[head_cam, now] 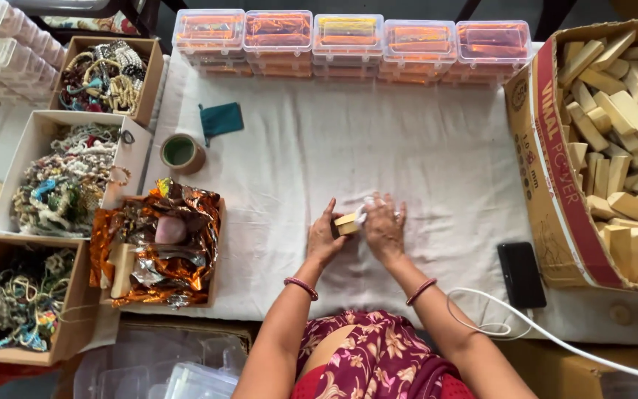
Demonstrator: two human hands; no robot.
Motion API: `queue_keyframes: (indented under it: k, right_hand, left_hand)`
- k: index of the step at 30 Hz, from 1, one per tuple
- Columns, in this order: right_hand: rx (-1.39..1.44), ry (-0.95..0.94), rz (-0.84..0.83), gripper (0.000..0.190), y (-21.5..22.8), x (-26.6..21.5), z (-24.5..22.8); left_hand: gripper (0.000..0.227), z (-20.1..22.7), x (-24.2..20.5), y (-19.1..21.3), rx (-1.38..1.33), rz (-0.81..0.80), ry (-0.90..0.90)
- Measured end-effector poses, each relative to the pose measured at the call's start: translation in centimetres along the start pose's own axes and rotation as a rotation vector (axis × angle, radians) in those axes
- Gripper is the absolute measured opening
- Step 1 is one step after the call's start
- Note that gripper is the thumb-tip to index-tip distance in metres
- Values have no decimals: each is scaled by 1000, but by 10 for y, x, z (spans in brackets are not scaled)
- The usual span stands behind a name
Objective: The recorder cleans wooden blocks with a cloth and wraps them in foil.
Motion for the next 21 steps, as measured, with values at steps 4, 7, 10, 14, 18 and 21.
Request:
queue_keyframes:
  k: [4, 7, 10, 14, 18, 21]
  right_hand:
    - [-224, 276, -57, 41, -22, -22, -37]
    - [12, 391, 1, 55, 7, -27, -37]
    - [55, 359, -63, 50, 13, -11, -16]
    - [289, 257, -49, 45, 18, -9, -4]
    - [391, 133, -78, 42, 14, 11, 15]
    - [609, -291, -160, 46, -29, 24, 85]
  left_hand:
    - [101, 2, -2, -2, 49, 0, 33]
    - [97, 7, -9, -4, 84, -17, 27]
    - [88, 8, -7, -6, 156, -1, -32]
    - [70, 42, 0, -19, 472, -69, -255]
    - [64, 34, 8, -48, 543, -149, -333]
    - [59, 7, 23, -56, 317, -218, -33]
Point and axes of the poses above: each hand's wrist, its own x-axis towards the middle knuckle, its own y-axis out of the back of the hand, z = x × y, the point moved 10 cm from there along x, towards the middle knuckle, and after that the axes turned 10 degrees about -y, right-handed, at the moved point
